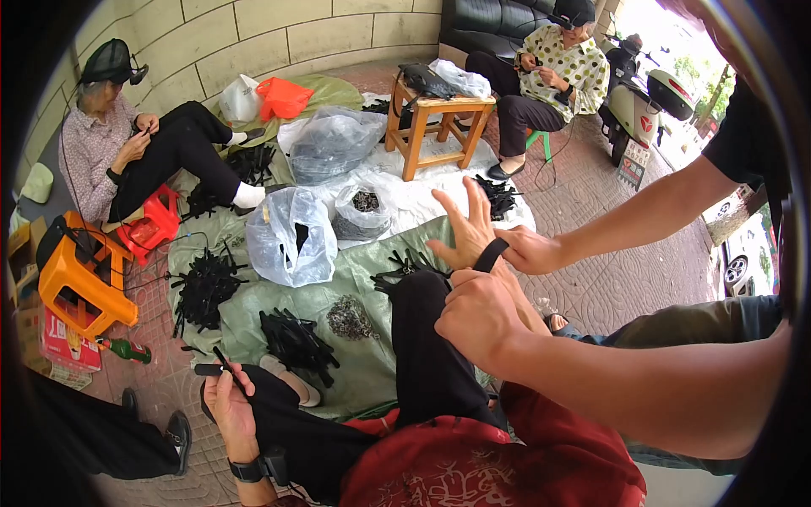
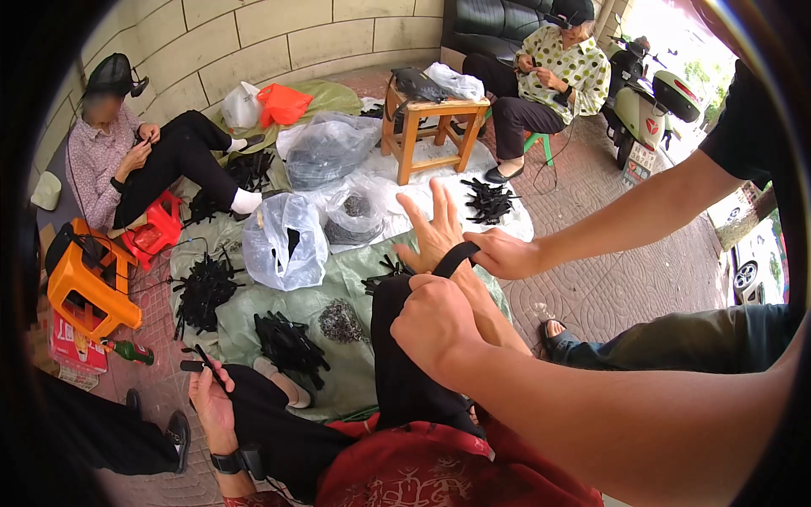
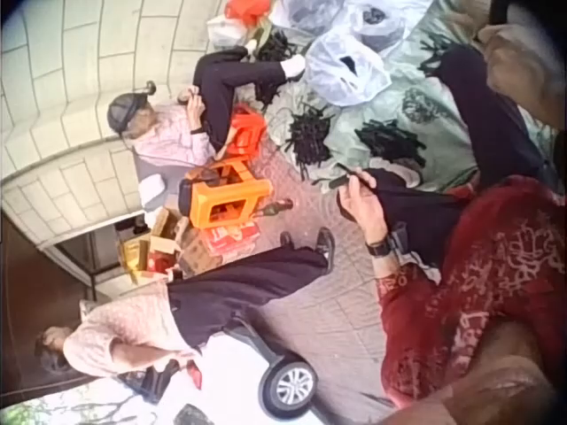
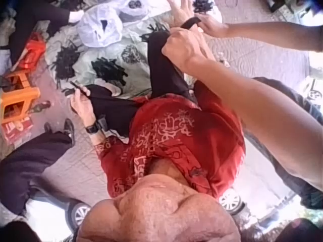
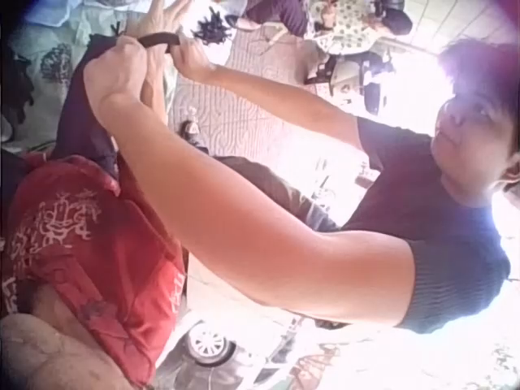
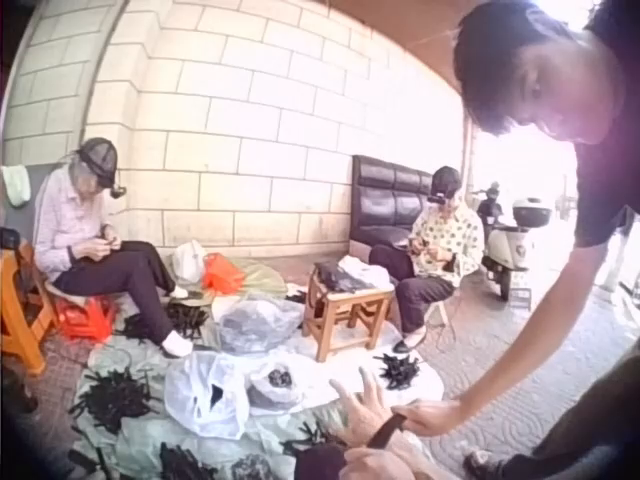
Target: Assembling or sorting small black plastic shoe components while sitting in a semi-outdoor manufacturing or storage area.
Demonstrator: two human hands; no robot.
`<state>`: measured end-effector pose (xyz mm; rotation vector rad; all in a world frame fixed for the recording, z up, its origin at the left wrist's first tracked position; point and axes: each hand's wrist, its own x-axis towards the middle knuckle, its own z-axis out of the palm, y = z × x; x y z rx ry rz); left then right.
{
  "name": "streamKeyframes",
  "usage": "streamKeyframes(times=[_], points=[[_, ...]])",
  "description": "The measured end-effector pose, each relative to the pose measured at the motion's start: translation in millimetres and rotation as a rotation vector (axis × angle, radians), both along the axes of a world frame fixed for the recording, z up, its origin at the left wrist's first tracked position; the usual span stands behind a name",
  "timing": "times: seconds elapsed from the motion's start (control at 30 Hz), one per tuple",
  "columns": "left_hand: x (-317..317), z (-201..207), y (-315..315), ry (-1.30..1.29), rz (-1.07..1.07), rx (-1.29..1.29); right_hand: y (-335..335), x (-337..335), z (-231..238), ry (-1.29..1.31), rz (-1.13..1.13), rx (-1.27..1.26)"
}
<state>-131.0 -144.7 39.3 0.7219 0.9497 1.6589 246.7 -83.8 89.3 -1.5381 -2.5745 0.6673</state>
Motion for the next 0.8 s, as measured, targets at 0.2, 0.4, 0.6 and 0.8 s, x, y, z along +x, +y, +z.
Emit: streamKeyframes(times=[0.2,0.4,0.6,0.8], points=[[-2,7,-2,-0.009,-0.019,0.007,70,9,22,-0.079,-0.44,1.212],[-12,9,-5,-0.005,0.037,0.042,77,11,20,1.1,-0.637,0.143],[-13,8,-4,0.026,0.056,0.048,35,7,37,1.317,-0.439,-0.029],[-10,6,-3,0.028,0.047,0.063,-69,19,59,2.066,-0.325,-0.962]])
